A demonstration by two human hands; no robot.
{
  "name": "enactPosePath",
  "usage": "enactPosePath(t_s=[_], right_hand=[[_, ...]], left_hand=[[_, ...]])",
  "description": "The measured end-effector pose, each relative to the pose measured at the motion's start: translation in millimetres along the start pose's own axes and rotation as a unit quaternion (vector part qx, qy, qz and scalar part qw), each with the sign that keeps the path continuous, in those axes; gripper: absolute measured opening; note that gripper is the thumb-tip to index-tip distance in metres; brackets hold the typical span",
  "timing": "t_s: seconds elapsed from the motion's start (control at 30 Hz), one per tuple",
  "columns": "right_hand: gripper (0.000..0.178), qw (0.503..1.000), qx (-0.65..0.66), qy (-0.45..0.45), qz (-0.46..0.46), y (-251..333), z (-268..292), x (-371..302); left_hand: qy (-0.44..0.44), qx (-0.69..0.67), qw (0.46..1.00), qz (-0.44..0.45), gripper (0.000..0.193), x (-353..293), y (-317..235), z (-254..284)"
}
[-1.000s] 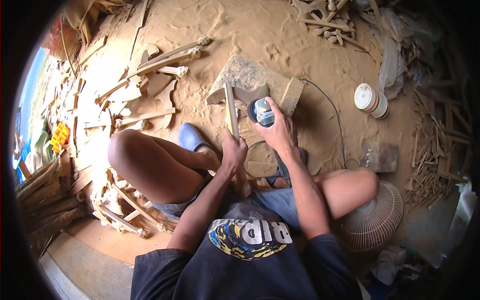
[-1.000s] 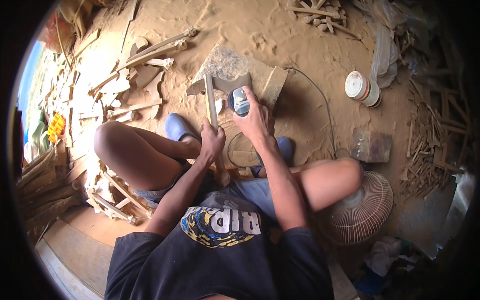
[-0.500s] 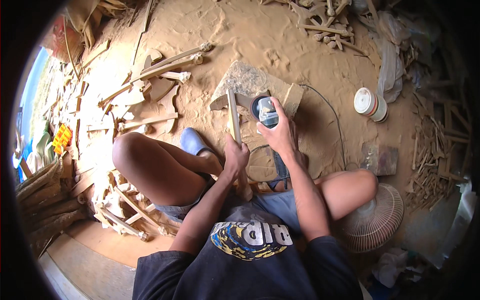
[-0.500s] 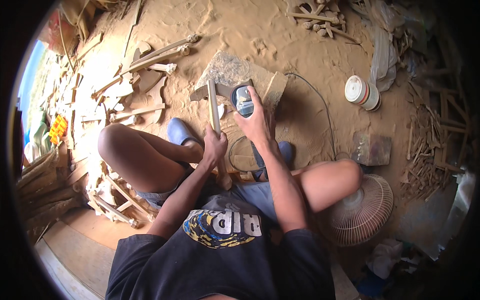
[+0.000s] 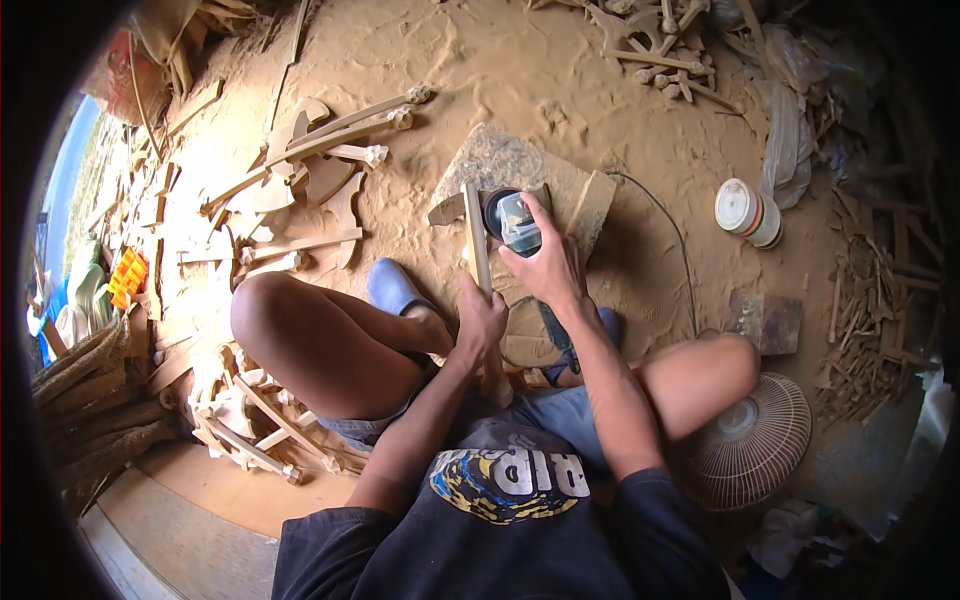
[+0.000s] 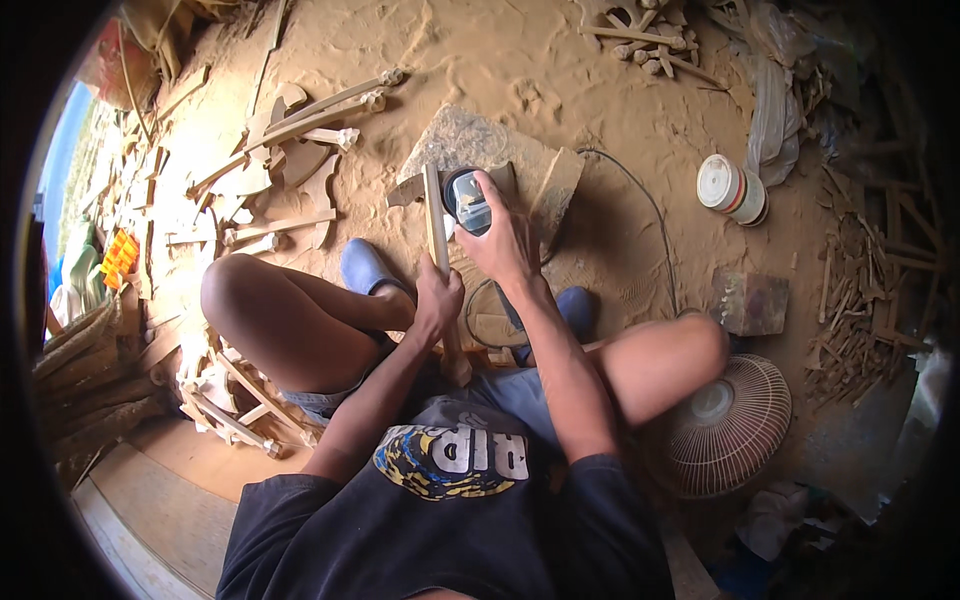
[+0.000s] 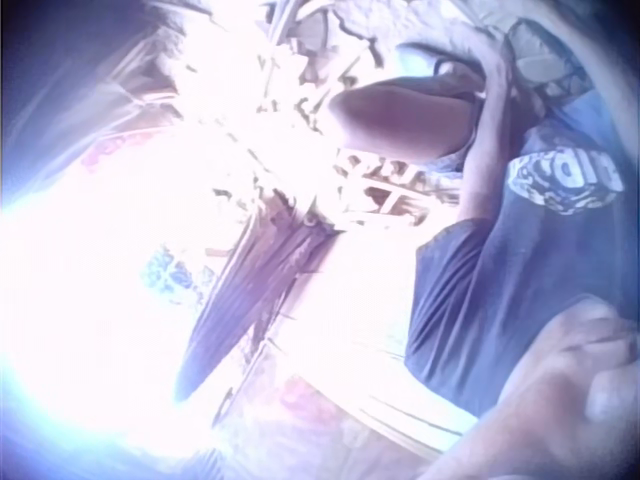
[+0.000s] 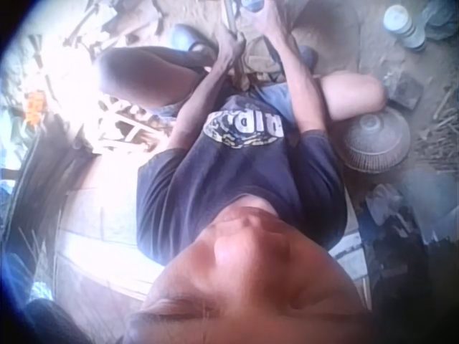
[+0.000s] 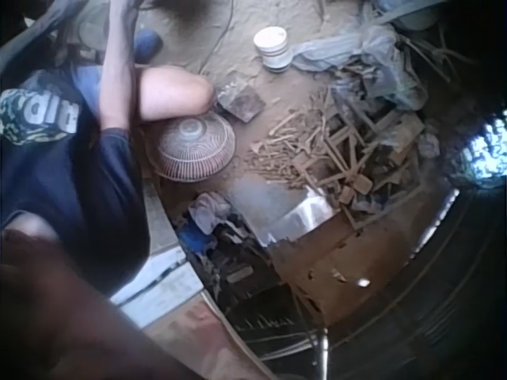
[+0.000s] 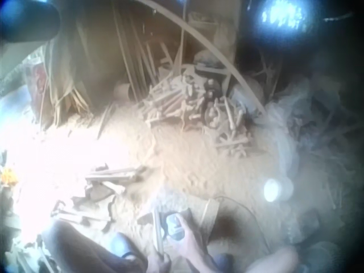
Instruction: The person sands a wooden axe-shaped object using a power sander, holding the wood piece by hand and turning it over to sand different sides and edges.
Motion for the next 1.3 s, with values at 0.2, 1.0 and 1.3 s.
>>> enactPosePath(t_s=[0.2, 1.0, 1.3], right_hand=[[0.088, 0.998, -0.06, -0.024, 0.007, -10, -3, 0], [0.086, 0.992, -0.04, -0.022, -0.114, -15, 40, -54], [0.087, 0.978, 0.037, -0.206, -0.011, 31, 157, -56]], left_hand=[[0.011, 0.01, 1.0, 0.015, 0.03, 0, -1, -1], [0.019, 0.008, 0.999, 0.05, 0.033, -2, -3, 1], [0.045, -0.025, 0.985, 0.163, 0.023, 3, 17, 3]])
Point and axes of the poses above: each hand's wrist, its own x-axis towards the middle knuckle, its own z-axis out of the back of the hand, y = z × x, the point moved 1 cm from there along x, towards the middle knuckle, and after that the axes turned 3 degrees about x, right-handed, at the moved point
